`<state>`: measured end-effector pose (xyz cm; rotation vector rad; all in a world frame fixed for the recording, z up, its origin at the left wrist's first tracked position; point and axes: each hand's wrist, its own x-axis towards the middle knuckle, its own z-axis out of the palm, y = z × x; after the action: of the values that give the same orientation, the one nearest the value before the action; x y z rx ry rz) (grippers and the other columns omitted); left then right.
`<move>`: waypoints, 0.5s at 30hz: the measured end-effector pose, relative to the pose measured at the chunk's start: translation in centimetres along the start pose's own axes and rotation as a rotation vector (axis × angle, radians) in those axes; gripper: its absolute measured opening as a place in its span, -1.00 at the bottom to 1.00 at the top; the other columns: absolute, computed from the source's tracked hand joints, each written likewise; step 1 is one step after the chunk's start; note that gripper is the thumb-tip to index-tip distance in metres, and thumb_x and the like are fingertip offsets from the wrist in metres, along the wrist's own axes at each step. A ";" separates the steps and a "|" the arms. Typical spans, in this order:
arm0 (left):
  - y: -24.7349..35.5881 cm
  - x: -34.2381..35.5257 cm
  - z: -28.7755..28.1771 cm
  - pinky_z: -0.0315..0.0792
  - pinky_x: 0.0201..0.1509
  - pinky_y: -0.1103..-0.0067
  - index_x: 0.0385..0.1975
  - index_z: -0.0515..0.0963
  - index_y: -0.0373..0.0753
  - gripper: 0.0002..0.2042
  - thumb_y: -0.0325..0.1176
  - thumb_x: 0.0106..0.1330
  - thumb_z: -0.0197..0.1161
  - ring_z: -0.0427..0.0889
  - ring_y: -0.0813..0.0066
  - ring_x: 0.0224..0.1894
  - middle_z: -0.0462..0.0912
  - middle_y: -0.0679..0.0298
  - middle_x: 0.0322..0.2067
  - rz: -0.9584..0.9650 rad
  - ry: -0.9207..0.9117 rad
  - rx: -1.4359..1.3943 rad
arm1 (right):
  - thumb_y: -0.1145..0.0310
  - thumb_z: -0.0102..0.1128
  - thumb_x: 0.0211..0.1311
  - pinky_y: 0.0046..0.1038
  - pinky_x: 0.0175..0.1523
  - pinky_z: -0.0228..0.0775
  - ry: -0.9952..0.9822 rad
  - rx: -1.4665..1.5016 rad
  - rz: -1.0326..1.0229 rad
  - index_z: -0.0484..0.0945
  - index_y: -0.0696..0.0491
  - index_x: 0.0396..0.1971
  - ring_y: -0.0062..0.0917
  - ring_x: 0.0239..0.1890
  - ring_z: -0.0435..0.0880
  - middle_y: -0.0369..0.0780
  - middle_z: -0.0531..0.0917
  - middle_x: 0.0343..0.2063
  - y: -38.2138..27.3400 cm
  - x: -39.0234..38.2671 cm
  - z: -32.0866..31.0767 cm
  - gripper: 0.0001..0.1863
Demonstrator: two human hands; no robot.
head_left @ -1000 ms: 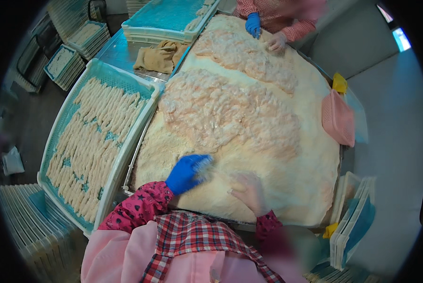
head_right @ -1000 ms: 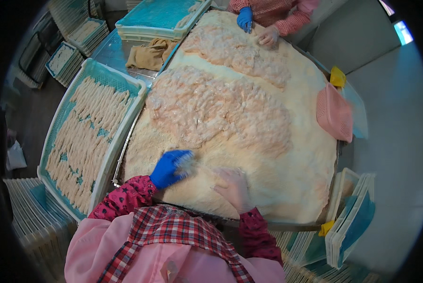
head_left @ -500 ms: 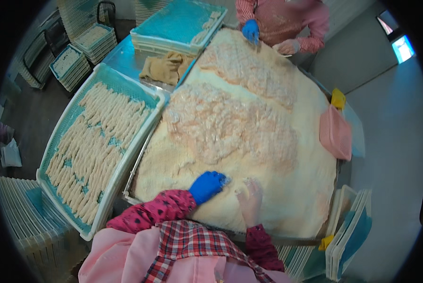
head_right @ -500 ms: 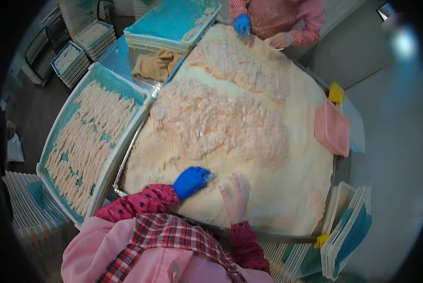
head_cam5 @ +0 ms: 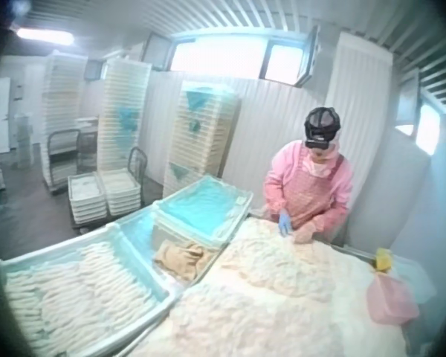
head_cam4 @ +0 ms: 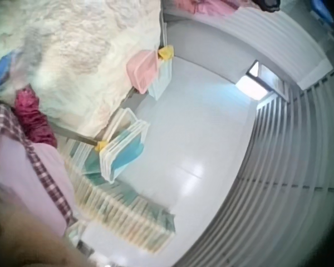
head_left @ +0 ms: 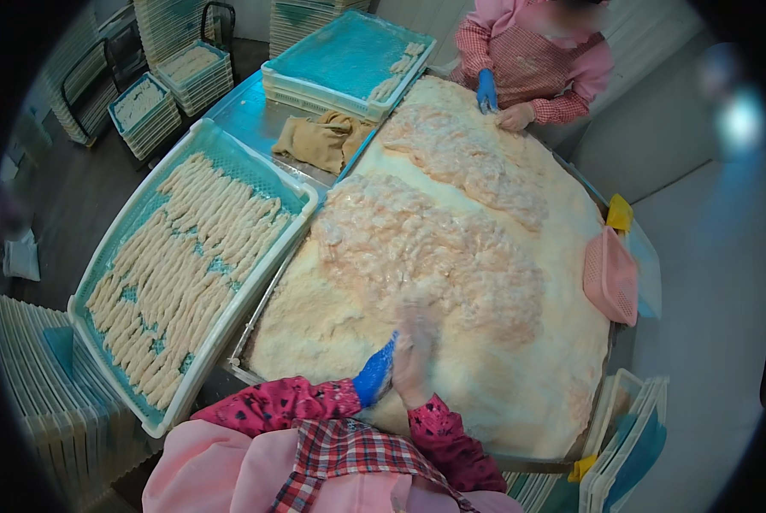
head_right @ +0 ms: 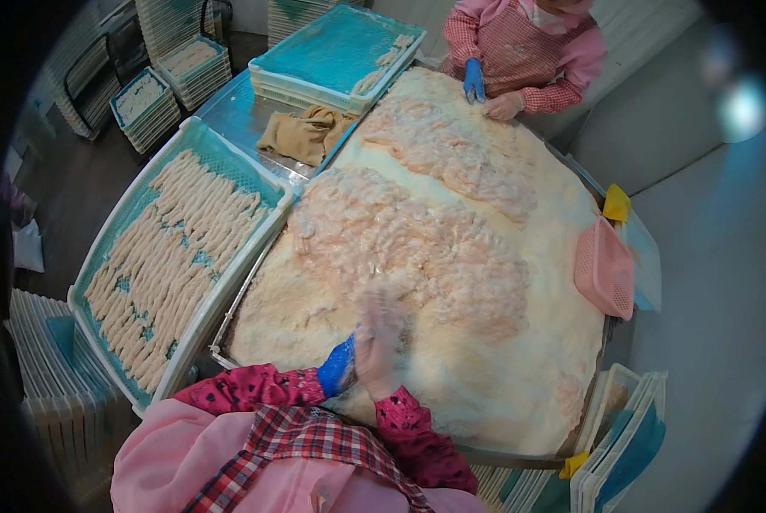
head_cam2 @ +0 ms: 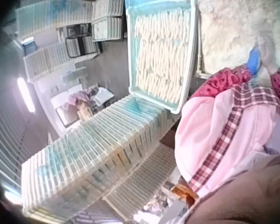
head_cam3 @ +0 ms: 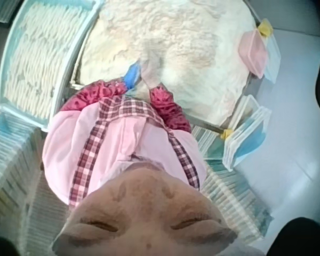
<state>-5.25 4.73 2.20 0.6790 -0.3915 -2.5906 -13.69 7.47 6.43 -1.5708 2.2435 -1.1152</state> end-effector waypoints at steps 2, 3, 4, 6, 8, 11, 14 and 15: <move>-0.3 2.5 -3.7 0.33 0.03 0.57 0.16 0.27 -0.25 -0.58 -0.15 0.41 -0.12 0.45 0.52 -0.09 0.48 0.30 -0.07 0.179 -0.014 0.011 | 0.02 -0.19 0.31 -0.20 0.36 -0.19 -0.126 0.391 -0.146 0.18 0.12 0.23 -0.11 0.31 0.09 0.01 0.26 0.20 -1.9 1.3 1.6 -0.39; 1.6 2.3 -2.7 0.36 -0.06 0.59 0.13 0.31 -0.25 -0.59 -0.13 0.42 -0.13 0.47 0.54 -0.19 0.51 0.31 -0.15 0.144 0.005 -0.047 | 0.14 0.01 0.22 -0.27 0.33 -0.06 -0.152 0.189 -0.148 0.16 0.16 0.22 -0.11 0.27 0.15 0.02 0.27 0.19 -0.6 2.6 0.9 -0.36; 3.7 1.8 -1.9 0.39 -0.16 0.61 0.09 0.35 -0.24 -0.60 -0.11 0.42 -0.15 0.49 0.55 -0.29 0.54 0.31 -0.24 0.122 0.039 -0.106 | 0.30 0.14 0.10 -0.25 0.29 0.03 -0.155 0.044 -0.115 0.22 0.18 0.18 -0.14 0.20 0.26 0.01 0.34 0.13 -0.5 4.7 -0.2 -0.37; 8.0 0.3 -3.6 0.38 -0.25 0.65 0.05 0.38 -0.24 -0.60 -0.10 0.42 -0.16 0.46 0.59 -0.36 0.53 0.29 -0.28 -0.013 -0.159 -0.330 | 0.45 0.11 0.03 -0.25 0.17 0.20 0.010 -0.220 -0.111 0.38 0.17 0.02 -0.19 0.04 0.42 -0.03 0.49 -0.05 3.0 7.9 -0.8 -0.53; 15.2 1.3 -3.1 0.36 -0.31 0.67 0.05 0.37 -0.25 -0.59 -0.08 0.39 -0.12 0.43 0.62 -0.40 0.51 0.30 -0.30 0.365 -0.357 -0.139 | 0.52 0.12 -0.13 -0.21 -0.05 0.31 0.005 -0.332 -0.309 0.50 0.11 -0.24 -0.16 -0.18 0.49 -0.10 0.56 -0.29 6.5 11.2 -2.5 -0.67; 23.4 -0.6 -6.7 0.42 -0.32 0.67 -0.11 0.37 -0.31 -0.62 -0.08 0.38 -0.07 0.45 0.51 -0.26 0.43 0.27 -0.25 0.666 0.099 -0.207 | 0.53 0.12 -0.17 -0.24 -0.10 0.31 -0.055 -0.518 -0.304 0.50 0.09 -0.32 -0.21 -0.23 0.48 -0.13 0.54 -0.37 9.6 12.6 -4.1 -0.71; 34.8 -5.6 -18.6 0.40 -0.24 0.61 -0.32 0.41 -0.14 -0.65 0.05 0.35 -0.06 0.43 0.53 -0.35 0.45 0.30 -0.33 1.147 0.122 0.396 | 0.54 0.12 -0.15 -0.27 -0.14 0.31 -0.172 -0.597 -0.364 0.49 0.09 -0.37 -0.22 -0.25 0.46 -0.13 0.52 -0.43 8.2 13.5 -3.7 -0.77; 37.4 -6.9 -19.6 0.37 -0.25 0.65 -0.33 0.41 -0.14 -0.68 0.00 0.38 -0.08 0.42 0.57 -0.39 0.45 0.31 -0.40 1.220 0.541 0.240 | 0.54 0.13 -0.18 -0.27 -0.16 0.30 -0.181 -0.599 -0.390 0.49 0.09 -0.39 -0.22 -0.27 0.46 -0.13 0.52 -0.45 7.7 13.8 -3.4 -0.77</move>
<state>22.82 -27.49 2.32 0.8208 -0.6632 -1.1765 -26.98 -1.68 7.23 -2.3006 2.3279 -0.3296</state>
